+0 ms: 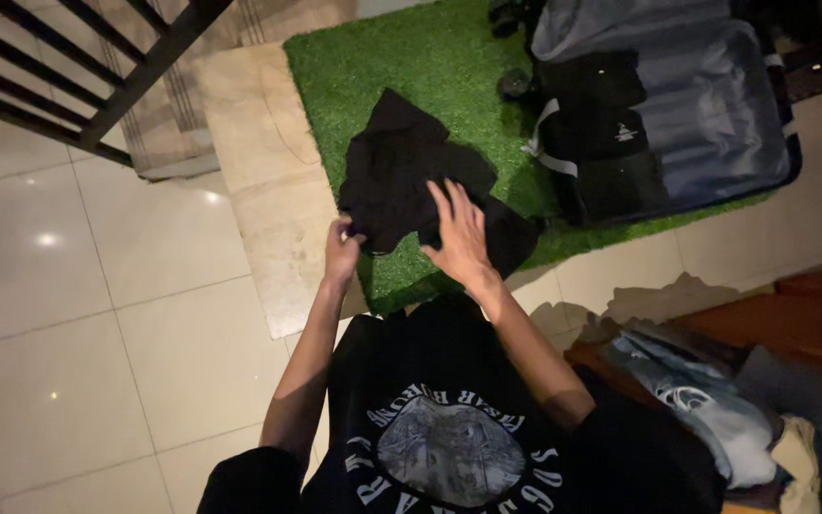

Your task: The person folds a black t-shirt on a green mat, smoothing and aligning the fabric before folding it into a compact rectangle. The folded shirt is then placed into an open suitcase.

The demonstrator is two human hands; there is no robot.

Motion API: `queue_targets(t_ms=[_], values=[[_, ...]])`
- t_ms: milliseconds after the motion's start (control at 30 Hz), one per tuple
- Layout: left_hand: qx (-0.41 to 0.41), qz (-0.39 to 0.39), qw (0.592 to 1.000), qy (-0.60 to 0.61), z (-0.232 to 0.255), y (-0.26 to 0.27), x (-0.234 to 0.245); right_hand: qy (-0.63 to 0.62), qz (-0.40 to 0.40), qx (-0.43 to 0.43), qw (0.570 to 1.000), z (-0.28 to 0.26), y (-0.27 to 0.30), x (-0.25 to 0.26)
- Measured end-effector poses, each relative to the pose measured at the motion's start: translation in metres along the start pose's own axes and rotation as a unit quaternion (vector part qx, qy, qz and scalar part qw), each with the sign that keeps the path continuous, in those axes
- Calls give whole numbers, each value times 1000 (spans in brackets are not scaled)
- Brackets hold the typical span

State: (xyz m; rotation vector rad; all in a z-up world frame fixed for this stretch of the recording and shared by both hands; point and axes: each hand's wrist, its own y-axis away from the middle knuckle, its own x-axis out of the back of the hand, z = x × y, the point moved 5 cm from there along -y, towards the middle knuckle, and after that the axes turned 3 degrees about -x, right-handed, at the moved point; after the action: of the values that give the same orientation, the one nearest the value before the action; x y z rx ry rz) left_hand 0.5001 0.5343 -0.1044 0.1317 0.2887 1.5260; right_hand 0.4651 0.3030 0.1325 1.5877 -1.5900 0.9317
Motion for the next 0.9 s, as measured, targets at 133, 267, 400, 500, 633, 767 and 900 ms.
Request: queue_targets(t_ms=[133, 267, 400, 500, 633, 767, 900], values=[[28, 76, 989, -122, -34, 33, 27, -22, -32, -141, 989, 93, 26, -46], [59, 144, 943, -294, 19, 48, 5, -24, -90, -229, 969, 161, 43, -71], [-143, 152, 884, -418, 115, 46, -60, 33, -91, -170, 981, 173, 40, -74], [-108, 83, 879, -456, 157, 31, -112, 42, -90, -182, 978, 178, 38, -72], [0, 15, 870, -493, 150, 2, -156, 10, -83, -166, 983, 198, 27, -66], [64, 7, 878, -475, 92, -35, -146, -2, -120, -157, 980, 218, 10, -65], [-254, 83, 921, -282, 105, -53, -96, -77, 8, -122, 989, 227, -24, -36]])
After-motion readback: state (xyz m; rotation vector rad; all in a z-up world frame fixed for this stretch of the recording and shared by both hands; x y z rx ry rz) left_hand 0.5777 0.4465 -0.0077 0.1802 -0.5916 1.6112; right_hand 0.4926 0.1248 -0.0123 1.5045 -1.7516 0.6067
